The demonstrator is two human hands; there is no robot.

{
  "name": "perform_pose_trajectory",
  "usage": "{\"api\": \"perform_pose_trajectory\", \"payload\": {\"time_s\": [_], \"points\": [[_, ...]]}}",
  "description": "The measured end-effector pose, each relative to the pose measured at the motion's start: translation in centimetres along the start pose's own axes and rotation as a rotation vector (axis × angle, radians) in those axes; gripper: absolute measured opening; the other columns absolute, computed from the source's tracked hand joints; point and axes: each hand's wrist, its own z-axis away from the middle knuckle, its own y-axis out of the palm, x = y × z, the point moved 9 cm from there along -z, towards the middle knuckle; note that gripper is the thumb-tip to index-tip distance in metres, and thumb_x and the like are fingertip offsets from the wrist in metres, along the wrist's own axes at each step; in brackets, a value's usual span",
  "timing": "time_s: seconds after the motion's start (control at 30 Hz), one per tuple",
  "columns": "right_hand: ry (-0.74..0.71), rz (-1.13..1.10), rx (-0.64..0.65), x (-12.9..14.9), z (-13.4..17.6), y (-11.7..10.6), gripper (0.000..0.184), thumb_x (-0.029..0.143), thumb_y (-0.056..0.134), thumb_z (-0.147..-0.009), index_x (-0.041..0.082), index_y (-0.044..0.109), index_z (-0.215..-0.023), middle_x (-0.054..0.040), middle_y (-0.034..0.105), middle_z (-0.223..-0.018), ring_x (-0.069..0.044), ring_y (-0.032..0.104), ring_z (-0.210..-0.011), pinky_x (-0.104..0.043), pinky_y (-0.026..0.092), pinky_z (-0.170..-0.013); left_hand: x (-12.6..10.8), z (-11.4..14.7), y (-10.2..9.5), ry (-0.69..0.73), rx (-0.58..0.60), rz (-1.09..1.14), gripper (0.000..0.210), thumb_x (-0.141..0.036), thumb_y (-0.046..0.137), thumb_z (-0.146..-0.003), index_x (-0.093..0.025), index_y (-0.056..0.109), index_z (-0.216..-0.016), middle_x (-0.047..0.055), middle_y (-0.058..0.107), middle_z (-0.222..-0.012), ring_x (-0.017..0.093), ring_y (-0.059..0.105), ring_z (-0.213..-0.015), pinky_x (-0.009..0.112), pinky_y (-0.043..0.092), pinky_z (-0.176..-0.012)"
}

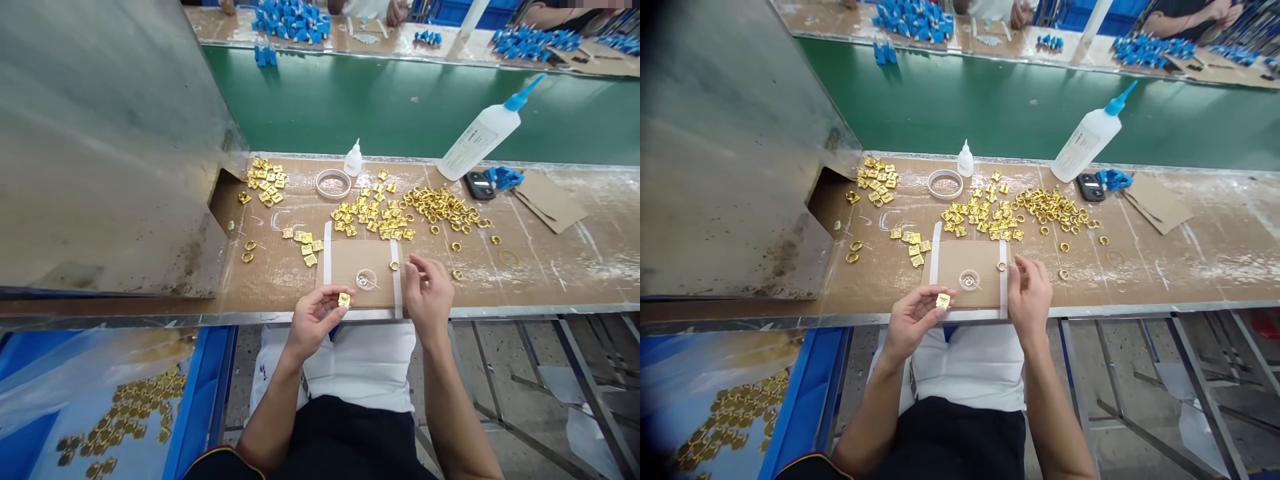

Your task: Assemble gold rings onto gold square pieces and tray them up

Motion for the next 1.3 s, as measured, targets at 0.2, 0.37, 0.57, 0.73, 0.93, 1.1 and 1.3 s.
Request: {"api": "perform_pose_trajectory", "payload": {"time_s": [0.2,0.37,0.57,0.73,0.93,1.1,1.3], "points": [[-0.029,0.014,0.229,-1.1,-1.7,2.5,0.021,0.041,0.064,-0.09,0.024,0.073,-0.081,-0.0051,0.063,-0.083,-0.024,0.06,-0.081,-0.039,0.05,-0.077,-0.2,-0.3,-0.2,0.023,-0.021,0.027,0.032,-0.037,0.081,-0.082,-0.014,0.075,-0.104,0.013,0.08,-0.1,0.019,0.077,-0.086,0.03,0.063,-0.083],[0.066,-0.282,0.269,-0.5,-1.9,2.0,0.027,0.049,0.074,-0.082,0.023,0.069,-0.076,-0.0043,0.07,-0.078,-0.024,0.064,-0.079,-0.039,0.052,-0.077,0.1,-0.4,-0.4,0.026,-0.036,0.093,0.038,-0.04,0.087,-0.074,-0.014,0.076,-0.101,0.012,0.081,-0.097,0.018,0.077,-0.083,0.028,0.063,-0.079],[0.286,-0.778,0.321,1.7,1.7,-0.1,0.042,0.065,0.074,-0.08,0.024,0.066,-0.085,0.0002,0.067,-0.07,-0.015,0.062,-0.059,-0.029,0.052,-0.057,-1.5,0.1,0.6,0.05,-0.006,0.121,0.038,-0.039,0.087,-0.074,-0.015,0.078,-0.101,0.012,0.081,-0.095,0.019,0.077,-0.08,0.029,0.063,-0.076],[0.483,-1.131,0.474,4.6,5.1,-0.3,0.039,0.056,0.089,-0.07,0.026,0.067,-0.084,0.0037,0.06,-0.069,-0.01,0.051,-0.053,-0.025,0.048,-0.05,-5.2,1.0,2.9,0.118,0.051,0.058,0.027,-0.036,0.084,-0.078,-0.015,0.081,-0.095,0.012,0.082,-0.097,0.017,0.076,-0.075,0.027,0.063,-0.071],[0.407,-1.144,0.498,6.5,4.9,-1.0,0.036,0.057,0.084,-0.075,0.026,0.068,-0.086,0.0029,0.058,-0.07,-0.01,0.05,-0.055,-0.026,0.051,-0.052,-7.0,1.9,4.5,0.106,-0.014,0.111,0.034,-0.035,0.088,-0.074,-0.017,0.082,-0.103,0.01,0.083,-0.089,0.019,0.078,-0.072,0.03,0.066,-0.072],[0.344,-1.124,0.39,7.7,4.9,-1.5,0.032,0.053,0.083,-0.079,0.025,0.071,-0.088,-0.0003,0.07,-0.075,-0.014,0.064,-0.063,-0.027,0.057,-0.061,-7.1,2.4,5.4,0.083,-0.032,0.084,0.03,-0.03,0.088,-0.074,-0.018,0.083,-0.101,0.009,0.083,-0.088,0.021,0.079,-0.077,0.029,0.067,-0.07],[0.294,-1.029,0.355,7.8,4.7,-0.7,0.029,0.051,0.073,-0.089,0.023,0.072,-0.094,-0.0054,0.079,-0.086,-0.018,0.071,-0.07,-0.034,0.063,-0.071,-6.5,2.3,5.9,0.072,0.002,0.1,0.033,-0.027,0.087,-0.075,-0.02,0.083,-0.106,0.007,0.084,-0.094,0.02,0.079,-0.081,0.028,0.067,-0.077]]}}
